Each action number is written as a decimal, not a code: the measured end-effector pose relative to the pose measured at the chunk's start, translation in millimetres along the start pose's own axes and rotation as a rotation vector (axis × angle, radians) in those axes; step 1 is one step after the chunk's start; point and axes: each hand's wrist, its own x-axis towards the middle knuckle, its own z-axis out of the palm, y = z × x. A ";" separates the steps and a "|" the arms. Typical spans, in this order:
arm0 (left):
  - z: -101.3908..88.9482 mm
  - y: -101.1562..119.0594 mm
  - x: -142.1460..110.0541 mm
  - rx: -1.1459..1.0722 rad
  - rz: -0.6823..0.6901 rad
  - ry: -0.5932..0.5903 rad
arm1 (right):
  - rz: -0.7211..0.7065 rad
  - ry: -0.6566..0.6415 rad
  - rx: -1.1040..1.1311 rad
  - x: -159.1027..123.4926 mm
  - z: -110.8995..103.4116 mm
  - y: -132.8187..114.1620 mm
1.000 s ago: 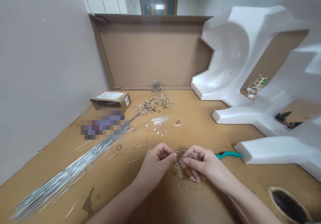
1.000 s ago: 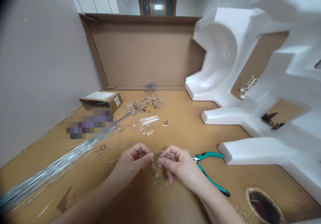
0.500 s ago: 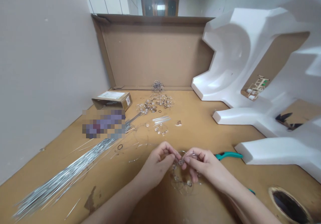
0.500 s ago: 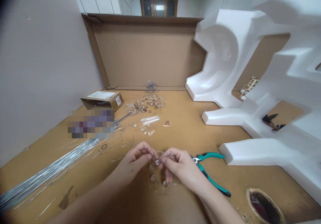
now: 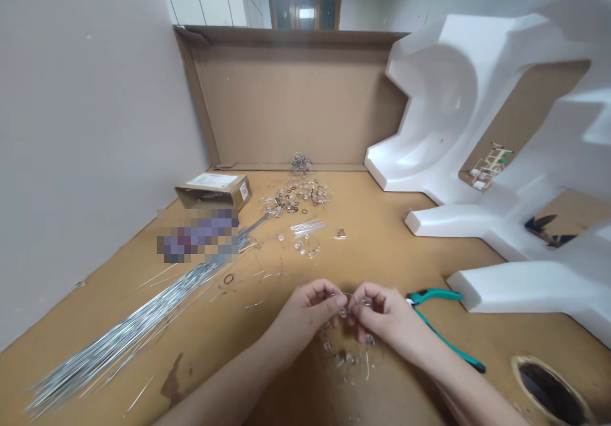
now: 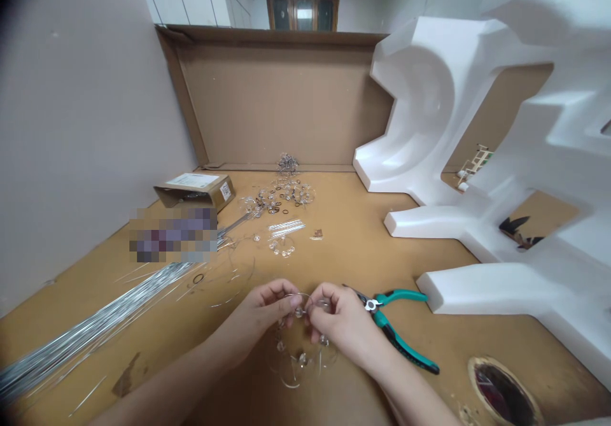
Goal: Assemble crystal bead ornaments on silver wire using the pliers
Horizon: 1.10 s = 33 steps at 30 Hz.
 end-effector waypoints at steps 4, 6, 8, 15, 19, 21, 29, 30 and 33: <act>0.3 -2.7 0.9 0.068 0.021 0.025 | -0.009 -0.003 -0.023 -0.9 0.6 0.7; 0.5 -4.2 1.3 0.086 0.039 0.038 | 0.002 -0.015 -0.007 -1.3 0.0 -0.3; 1.1 -4.5 1.3 0.091 0.039 0.041 | 0.016 -0.041 0.029 -1.7 -0.8 -1.7; 5.4 -2.4 0.5 0.103 0.040 0.070 | 0.022 -0.097 0.075 -0.5 -1.0 -0.4; 7.1 -4.5 0.3 0.086 0.077 0.084 | 0.010 -0.102 0.079 -0.5 0.2 -0.9; 7.6 -4.8 0.3 0.080 0.070 0.087 | 0.003 -0.100 0.070 -1.0 0.6 -2.3; 8.1 -7.6 2.4 0.070 0.127 0.067 | -0.013 -0.099 0.056 0.6 0.8 3.0; 7.4 -8.7 2.8 0.083 0.140 0.065 | -0.014 -0.099 0.053 0.9 0.8 4.6; 5.8 -10.8 3.4 0.115 0.166 0.054 | -0.016 -0.098 0.037 0.0 1.7 8.0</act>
